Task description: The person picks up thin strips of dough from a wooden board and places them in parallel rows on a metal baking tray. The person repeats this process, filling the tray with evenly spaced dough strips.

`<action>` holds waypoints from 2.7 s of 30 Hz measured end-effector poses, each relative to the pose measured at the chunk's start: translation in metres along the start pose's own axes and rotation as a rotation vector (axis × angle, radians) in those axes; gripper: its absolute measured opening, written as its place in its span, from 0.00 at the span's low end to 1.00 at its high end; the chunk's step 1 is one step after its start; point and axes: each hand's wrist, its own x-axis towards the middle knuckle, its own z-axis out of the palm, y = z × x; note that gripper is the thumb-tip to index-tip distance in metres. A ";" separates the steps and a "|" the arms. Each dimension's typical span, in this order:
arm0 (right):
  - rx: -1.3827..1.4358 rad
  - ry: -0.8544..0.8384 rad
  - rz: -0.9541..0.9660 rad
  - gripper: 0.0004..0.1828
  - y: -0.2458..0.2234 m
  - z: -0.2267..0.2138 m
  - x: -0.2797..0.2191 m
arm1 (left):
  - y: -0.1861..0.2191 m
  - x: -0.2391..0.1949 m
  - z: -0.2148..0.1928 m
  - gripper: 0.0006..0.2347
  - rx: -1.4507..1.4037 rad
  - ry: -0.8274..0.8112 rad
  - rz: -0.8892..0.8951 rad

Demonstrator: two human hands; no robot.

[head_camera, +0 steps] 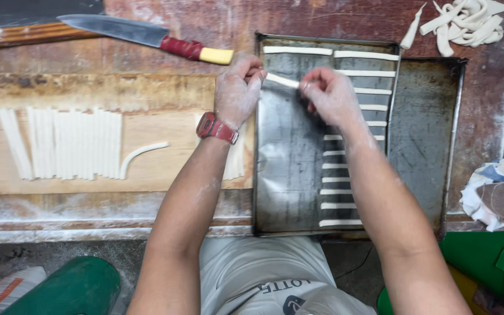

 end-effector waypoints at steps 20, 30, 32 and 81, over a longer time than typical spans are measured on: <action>-0.930 0.128 -0.564 0.18 0.007 0.124 -0.002 | -0.072 -0.132 -0.153 0.05 0.799 0.086 0.128; -0.798 -0.265 -0.429 0.31 -0.004 0.296 -0.085 | -0.081 -0.177 -0.198 0.05 0.690 0.155 0.295; -0.225 -0.352 -0.262 0.28 0.022 0.296 -0.079 | -0.057 -0.177 -0.193 0.12 0.275 0.130 0.263; 0.613 -0.298 -0.006 0.17 0.026 0.116 -0.105 | -0.002 -0.110 -0.072 0.06 -0.735 -0.076 -0.113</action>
